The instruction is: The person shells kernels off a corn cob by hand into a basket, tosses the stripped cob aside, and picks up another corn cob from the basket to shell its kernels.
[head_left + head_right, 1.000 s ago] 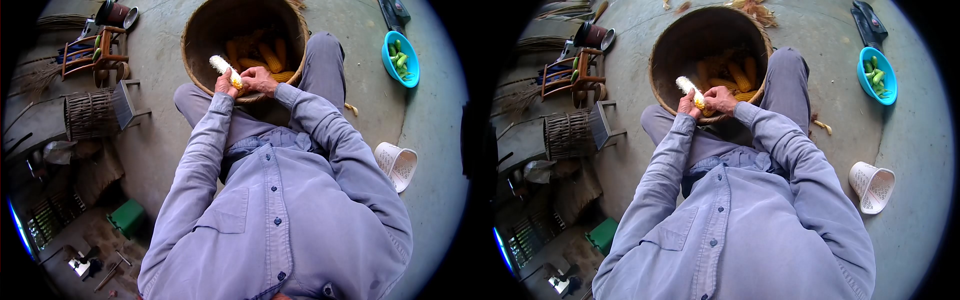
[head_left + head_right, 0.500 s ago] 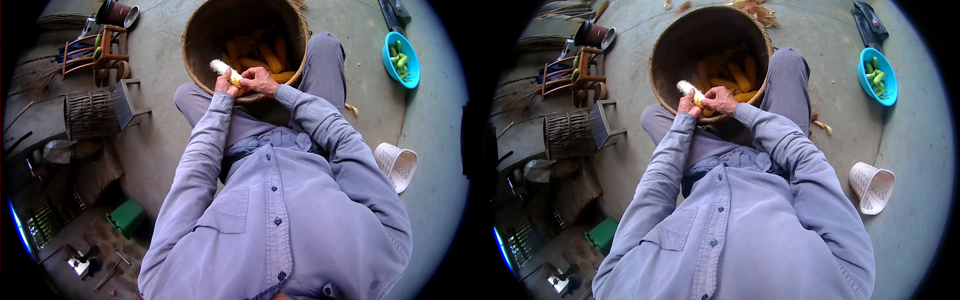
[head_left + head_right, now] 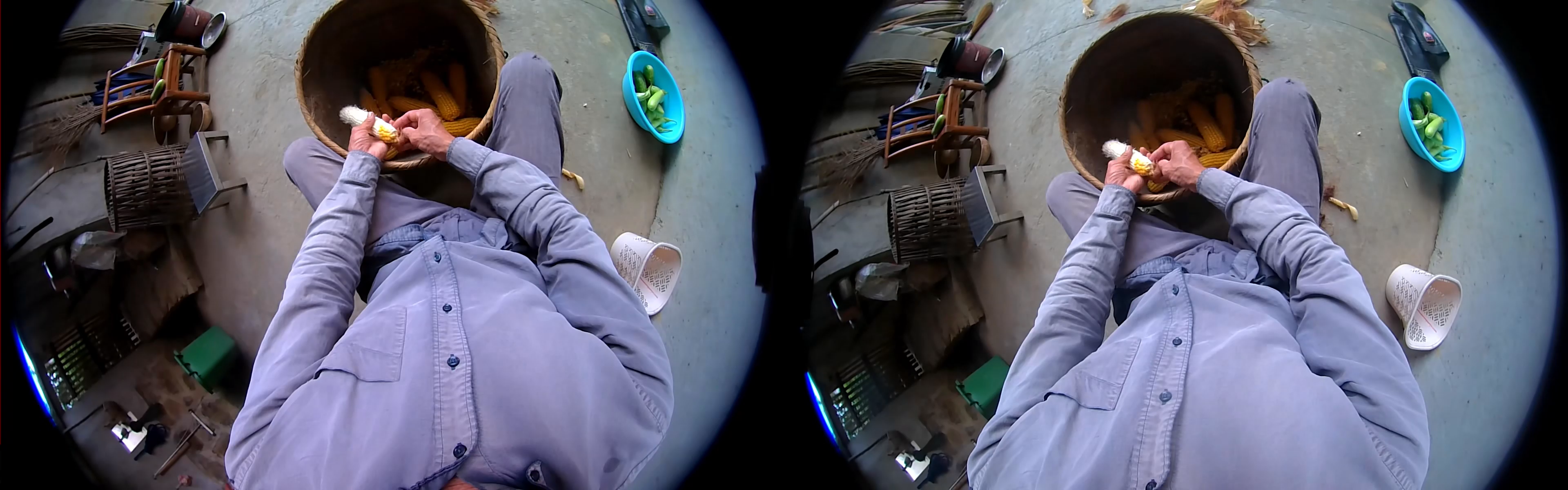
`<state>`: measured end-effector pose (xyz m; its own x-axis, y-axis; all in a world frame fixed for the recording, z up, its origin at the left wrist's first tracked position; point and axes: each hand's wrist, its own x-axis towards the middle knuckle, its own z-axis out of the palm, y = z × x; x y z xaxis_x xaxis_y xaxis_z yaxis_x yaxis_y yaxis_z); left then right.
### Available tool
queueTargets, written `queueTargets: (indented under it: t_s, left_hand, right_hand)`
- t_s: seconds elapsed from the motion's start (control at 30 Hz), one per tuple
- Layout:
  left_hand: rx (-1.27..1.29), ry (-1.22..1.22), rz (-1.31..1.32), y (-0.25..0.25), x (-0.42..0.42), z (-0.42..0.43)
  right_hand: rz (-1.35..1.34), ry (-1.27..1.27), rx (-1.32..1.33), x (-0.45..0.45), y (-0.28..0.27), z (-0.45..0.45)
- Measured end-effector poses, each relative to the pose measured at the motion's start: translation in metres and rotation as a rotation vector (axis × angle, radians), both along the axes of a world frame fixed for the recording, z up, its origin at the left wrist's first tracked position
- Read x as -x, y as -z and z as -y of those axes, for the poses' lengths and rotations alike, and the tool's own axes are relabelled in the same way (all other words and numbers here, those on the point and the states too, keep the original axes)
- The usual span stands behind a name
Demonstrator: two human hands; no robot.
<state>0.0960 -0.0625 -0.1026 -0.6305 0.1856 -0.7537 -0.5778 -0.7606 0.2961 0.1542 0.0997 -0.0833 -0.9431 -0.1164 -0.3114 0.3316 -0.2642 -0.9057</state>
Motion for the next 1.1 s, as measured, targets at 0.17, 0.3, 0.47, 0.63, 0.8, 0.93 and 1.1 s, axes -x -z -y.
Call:
queueTargets:
  t_s: [0.17, 0.3, 0.47, 0.63, 0.8, 0.93, 1.1]
  left_hand:
    - [-0.008, 0.120, -0.098, 0.025, 0.006, 0.009]
    - [-0.077, 0.103, -0.140, 0.014, 0.002, 0.010]
    - [-0.021, 0.095, -0.183, 0.000, -0.006, -0.003]
    - [-0.046, 0.129, -0.149, -0.006, -0.007, -0.004]
    - [-0.021, 0.145, -0.186, -0.001, -0.007, -0.001]
    - [-0.012, 0.115, -0.167, -0.006, -0.009, -0.004]
    - [0.005, 0.107, -0.182, -0.004, -0.008, -0.003]
  right_hand:
    - [0.172, 0.079, 0.051, 0.000, -0.002, -0.002]
    - [0.169, 0.179, -0.159, 0.002, -0.009, -0.001]
    - [0.169, 0.030, -0.119, 0.006, -0.005, -0.003]
    - [0.226, -0.009, -0.126, 0.004, -0.015, -0.006]
    - [0.155, -0.023, 0.016, 0.003, -0.002, -0.006]
    - [0.146, 0.078, 0.002, 0.003, 0.000, -0.001]
    - [0.185, -0.031, -0.149, 0.001, -0.030, -0.007]
